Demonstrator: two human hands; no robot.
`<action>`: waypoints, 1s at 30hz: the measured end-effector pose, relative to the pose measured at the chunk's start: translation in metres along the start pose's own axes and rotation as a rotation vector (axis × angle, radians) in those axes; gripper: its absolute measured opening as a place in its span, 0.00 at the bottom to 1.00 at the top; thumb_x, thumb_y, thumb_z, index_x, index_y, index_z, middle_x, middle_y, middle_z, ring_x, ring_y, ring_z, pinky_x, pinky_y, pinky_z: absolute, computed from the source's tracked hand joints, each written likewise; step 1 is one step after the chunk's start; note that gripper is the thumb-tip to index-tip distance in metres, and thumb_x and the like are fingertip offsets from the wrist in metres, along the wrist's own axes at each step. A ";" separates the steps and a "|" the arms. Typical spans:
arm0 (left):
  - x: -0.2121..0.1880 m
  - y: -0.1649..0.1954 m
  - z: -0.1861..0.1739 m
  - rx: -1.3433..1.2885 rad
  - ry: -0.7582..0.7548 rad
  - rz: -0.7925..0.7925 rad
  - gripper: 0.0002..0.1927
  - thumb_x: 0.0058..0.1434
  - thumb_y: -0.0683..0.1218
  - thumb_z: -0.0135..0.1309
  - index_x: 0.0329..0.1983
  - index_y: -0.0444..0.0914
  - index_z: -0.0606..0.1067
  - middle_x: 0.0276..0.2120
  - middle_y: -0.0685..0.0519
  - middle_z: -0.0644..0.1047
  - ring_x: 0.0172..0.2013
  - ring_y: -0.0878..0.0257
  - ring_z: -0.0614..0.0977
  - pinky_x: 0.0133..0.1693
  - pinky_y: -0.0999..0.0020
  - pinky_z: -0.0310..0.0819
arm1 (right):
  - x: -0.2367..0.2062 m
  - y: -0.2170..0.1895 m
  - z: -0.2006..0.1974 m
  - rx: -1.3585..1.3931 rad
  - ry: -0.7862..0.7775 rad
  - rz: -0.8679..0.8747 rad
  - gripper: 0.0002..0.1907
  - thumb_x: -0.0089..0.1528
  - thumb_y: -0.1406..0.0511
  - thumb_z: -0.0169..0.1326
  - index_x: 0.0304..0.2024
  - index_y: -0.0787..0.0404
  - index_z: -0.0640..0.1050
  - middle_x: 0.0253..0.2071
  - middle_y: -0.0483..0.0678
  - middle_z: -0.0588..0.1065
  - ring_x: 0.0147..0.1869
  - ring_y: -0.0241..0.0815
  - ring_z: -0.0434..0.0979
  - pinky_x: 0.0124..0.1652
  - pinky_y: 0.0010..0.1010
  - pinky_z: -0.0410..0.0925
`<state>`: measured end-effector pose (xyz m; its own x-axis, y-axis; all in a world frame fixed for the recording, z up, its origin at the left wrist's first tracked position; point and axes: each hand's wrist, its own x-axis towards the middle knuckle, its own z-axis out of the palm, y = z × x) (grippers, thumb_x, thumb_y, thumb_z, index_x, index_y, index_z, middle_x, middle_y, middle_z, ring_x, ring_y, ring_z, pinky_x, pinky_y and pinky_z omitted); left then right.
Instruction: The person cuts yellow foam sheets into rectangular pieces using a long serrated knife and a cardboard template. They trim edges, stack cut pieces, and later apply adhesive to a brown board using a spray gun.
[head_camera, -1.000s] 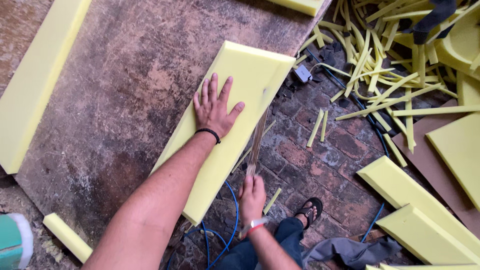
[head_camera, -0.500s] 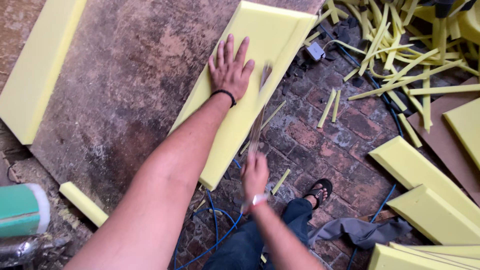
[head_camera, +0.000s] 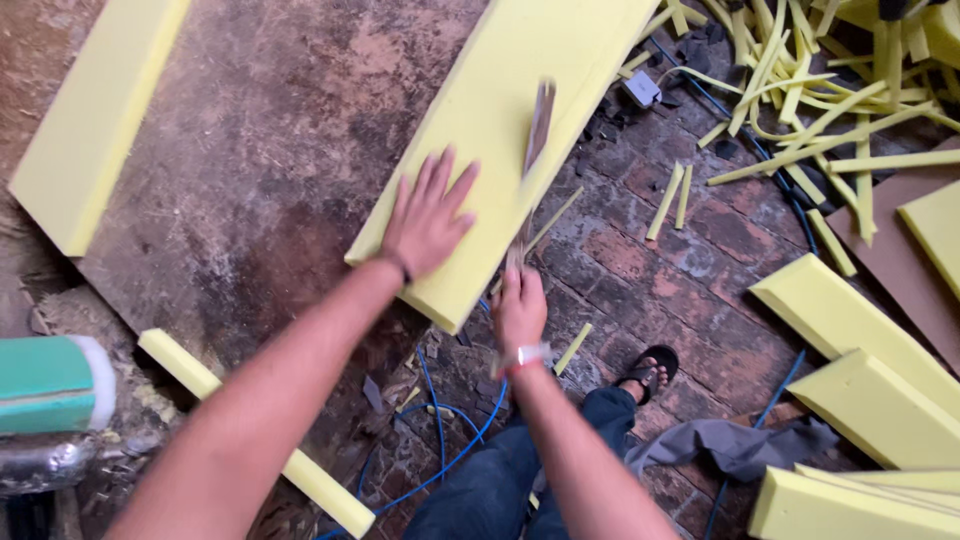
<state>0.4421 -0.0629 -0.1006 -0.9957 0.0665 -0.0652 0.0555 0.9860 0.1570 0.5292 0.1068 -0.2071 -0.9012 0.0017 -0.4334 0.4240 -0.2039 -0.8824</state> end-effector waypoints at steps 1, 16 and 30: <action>-0.024 0.005 0.010 0.050 0.011 -0.019 0.35 0.71 0.58 0.38 0.80 0.52 0.49 0.78 0.43 0.44 0.76 0.44 0.47 0.69 0.37 0.31 | 0.001 -0.007 0.003 0.050 -0.005 -0.030 0.13 0.72 0.59 0.48 0.36 0.60 0.73 0.22 0.40 0.68 0.21 0.29 0.63 0.21 0.24 0.59; -0.038 -0.014 0.038 -0.004 -0.024 -0.130 0.31 0.73 0.61 0.30 0.80 0.62 0.48 0.80 0.55 0.42 0.78 0.51 0.45 0.73 0.42 0.27 | -0.082 0.039 0.016 -0.236 0.013 -0.352 0.15 0.75 0.59 0.45 0.37 0.60 0.70 0.25 0.42 0.69 0.25 0.33 0.66 0.26 0.27 0.63; -0.028 -0.031 0.007 -0.709 -0.172 -0.175 0.31 0.70 0.64 0.24 0.76 0.61 0.57 0.80 0.59 0.40 0.78 0.59 0.36 0.71 0.50 0.11 | -0.166 0.055 0.005 0.084 -0.184 0.258 0.11 0.71 0.60 0.46 0.35 0.57 0.70 0.22 0.38 0.65 0.20 0.30 0.62 0.20 0.24 0.57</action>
<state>0.4683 -0.0945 -0.1111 -0.9565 -0.0024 -0.2918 -0.2223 0.6536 0.7234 0.7013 0.0905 -0.1830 -0.7693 -0.2361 -0.5937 0.6386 -0.2548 -0.7261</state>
